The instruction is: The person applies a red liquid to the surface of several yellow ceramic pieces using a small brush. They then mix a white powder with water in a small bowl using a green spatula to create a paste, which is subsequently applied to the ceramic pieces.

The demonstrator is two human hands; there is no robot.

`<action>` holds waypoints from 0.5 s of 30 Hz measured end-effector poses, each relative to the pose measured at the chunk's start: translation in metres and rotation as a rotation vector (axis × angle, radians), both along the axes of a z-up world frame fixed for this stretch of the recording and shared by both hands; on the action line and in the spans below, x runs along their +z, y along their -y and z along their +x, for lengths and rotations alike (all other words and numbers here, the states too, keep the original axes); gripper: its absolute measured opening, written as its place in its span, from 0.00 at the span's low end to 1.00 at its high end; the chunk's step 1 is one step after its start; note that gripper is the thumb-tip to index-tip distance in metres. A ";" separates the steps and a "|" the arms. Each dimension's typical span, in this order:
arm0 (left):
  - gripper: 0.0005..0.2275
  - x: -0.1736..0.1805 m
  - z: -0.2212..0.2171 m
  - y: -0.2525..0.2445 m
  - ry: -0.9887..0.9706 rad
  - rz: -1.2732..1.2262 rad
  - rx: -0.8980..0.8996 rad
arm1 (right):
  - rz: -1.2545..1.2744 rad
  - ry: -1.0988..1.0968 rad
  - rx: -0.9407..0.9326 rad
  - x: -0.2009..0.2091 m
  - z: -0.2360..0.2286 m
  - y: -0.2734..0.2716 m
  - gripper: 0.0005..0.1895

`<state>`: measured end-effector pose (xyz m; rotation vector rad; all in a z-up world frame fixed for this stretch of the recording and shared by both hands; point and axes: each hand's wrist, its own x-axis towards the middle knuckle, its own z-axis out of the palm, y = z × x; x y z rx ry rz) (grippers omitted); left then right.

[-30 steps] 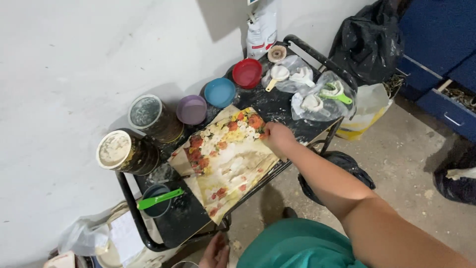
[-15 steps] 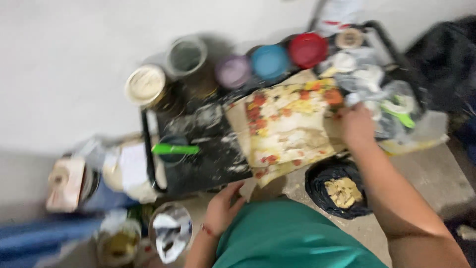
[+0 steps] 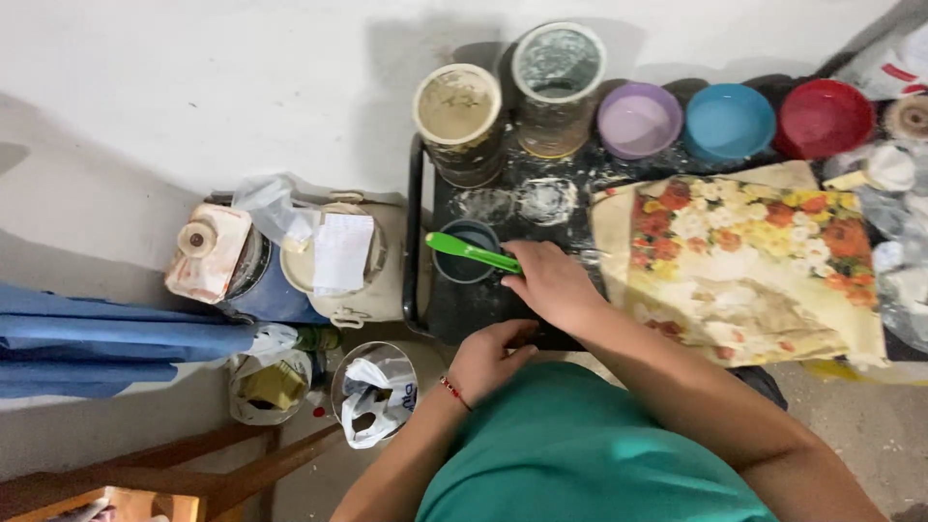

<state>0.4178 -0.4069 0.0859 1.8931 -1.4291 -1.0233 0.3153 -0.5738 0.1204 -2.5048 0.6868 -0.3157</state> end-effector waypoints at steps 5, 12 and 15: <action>0.18 -0.001 0.076 -0.019 -0.110 0.017 0.028 | 0.038 -0.248 -0.071 -0.024 0.046 0.011 0.22; 0.31 -0.006 0.128 -0.020 -0.594 0.030 0.293 | 0.197 -0.448 -0.602 -0.057 -0.012 0.044 0.23; 0.38 -0.036 0.138 -0.004 -0.622 0.008 0.246 | 0.209 -0.522 -0.631 -0.060 -0.011 0.045 0.24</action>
